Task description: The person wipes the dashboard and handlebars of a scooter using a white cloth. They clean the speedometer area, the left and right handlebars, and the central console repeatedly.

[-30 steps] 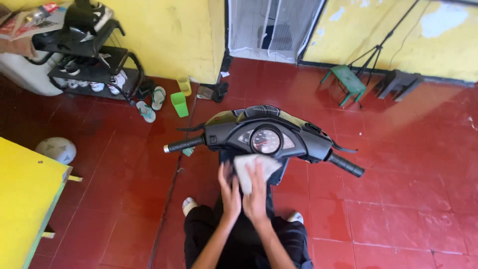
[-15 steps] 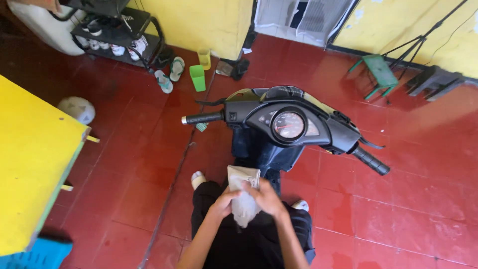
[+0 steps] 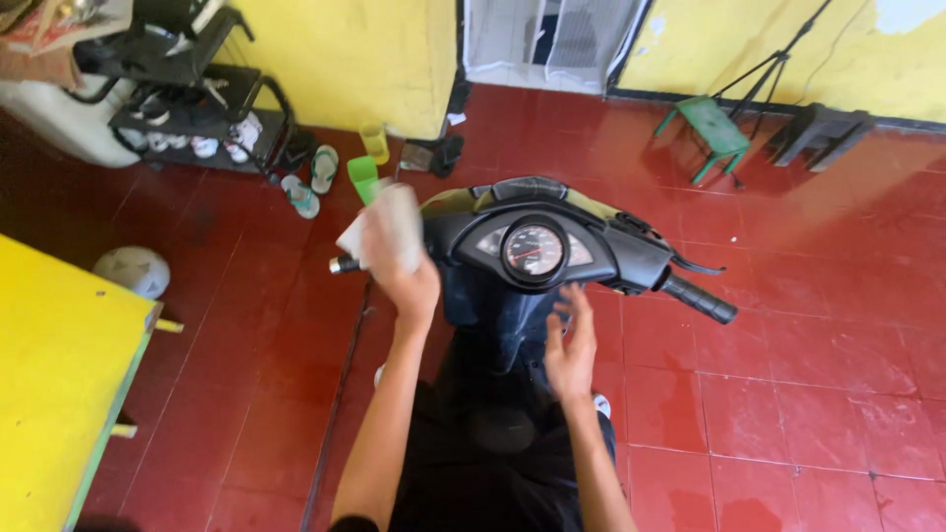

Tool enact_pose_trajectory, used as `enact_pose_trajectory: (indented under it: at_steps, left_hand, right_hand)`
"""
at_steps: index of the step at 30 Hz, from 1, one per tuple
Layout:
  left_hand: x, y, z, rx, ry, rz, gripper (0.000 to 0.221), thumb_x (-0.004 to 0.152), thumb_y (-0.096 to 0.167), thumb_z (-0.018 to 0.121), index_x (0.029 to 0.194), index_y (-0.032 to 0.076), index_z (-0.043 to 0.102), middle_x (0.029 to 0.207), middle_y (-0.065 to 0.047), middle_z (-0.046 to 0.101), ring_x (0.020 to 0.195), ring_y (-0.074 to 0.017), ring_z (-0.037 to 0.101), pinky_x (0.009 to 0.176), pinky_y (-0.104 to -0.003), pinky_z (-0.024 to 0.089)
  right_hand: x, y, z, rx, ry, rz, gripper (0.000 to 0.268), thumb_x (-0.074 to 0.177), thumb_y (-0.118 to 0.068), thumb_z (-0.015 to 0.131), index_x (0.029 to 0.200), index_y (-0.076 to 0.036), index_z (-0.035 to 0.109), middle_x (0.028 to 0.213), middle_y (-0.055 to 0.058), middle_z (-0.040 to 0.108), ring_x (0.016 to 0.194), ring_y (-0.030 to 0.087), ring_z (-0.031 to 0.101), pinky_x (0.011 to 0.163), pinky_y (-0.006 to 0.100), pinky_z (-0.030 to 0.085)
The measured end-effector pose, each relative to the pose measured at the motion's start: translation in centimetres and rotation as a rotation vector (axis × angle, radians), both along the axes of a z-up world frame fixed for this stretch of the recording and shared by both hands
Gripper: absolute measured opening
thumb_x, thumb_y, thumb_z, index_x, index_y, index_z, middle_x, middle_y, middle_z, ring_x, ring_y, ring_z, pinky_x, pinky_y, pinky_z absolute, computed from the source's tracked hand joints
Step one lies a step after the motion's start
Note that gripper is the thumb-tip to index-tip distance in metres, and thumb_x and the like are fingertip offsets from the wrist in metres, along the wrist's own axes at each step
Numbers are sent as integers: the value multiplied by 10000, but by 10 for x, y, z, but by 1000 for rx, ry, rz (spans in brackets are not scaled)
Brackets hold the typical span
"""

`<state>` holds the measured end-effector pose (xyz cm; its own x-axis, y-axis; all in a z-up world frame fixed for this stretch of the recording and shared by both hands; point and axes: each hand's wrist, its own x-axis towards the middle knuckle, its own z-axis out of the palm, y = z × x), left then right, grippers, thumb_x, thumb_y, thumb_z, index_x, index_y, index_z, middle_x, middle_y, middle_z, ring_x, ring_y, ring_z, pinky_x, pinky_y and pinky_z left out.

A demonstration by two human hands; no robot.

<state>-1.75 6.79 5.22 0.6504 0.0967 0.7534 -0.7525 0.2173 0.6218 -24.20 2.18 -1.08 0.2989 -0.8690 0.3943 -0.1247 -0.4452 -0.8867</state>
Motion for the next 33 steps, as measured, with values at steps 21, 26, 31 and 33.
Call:
enact_pose_trajectory:
  at_steps: [21,26,31,33]
  left_hand:
    - [-99,55,-114,971,714,-1025,418,923,432,722,1195,116,747,952,-59,739,867,-206,685,771,-395,526]
    - [-87,56,-52,860,595,-1247,358,783,322,865,1082,170,740,959,-7,724,898,-156,652,757,-315,508]
    - [-60,47,-7,796,80,-1262,339,859,202,800,1095,-29,723,1195,-191,648,1157,-381,629,1001,-480,484]
    - [-39,51,14,751,-30,-1255,327,860,113,777,1112,-79,696,1172,-269,643,1132,-457,625,992,-534,484]
  right_hand:
    - [-7,46,-158,936,33,137,773,1024,-552,545,1582,-48,363,1555,327,383,1437,464,385,1141,571,388]
    - [-18,44,-177,997,-606,209,883,814,-203,754,1555,-7,314,1306,286,539,1130,429,584,839,673,514]
    - [-15,28,-123,1004,-579,243,753,814,-156,795,1460,2,441,1147,245,646,974,389,692,756,609,587]
    - [-21,28,-51,993,-454,287,674,828,-126,820,1397,42,502,1068,225,679,919,351,722,732,588,603]
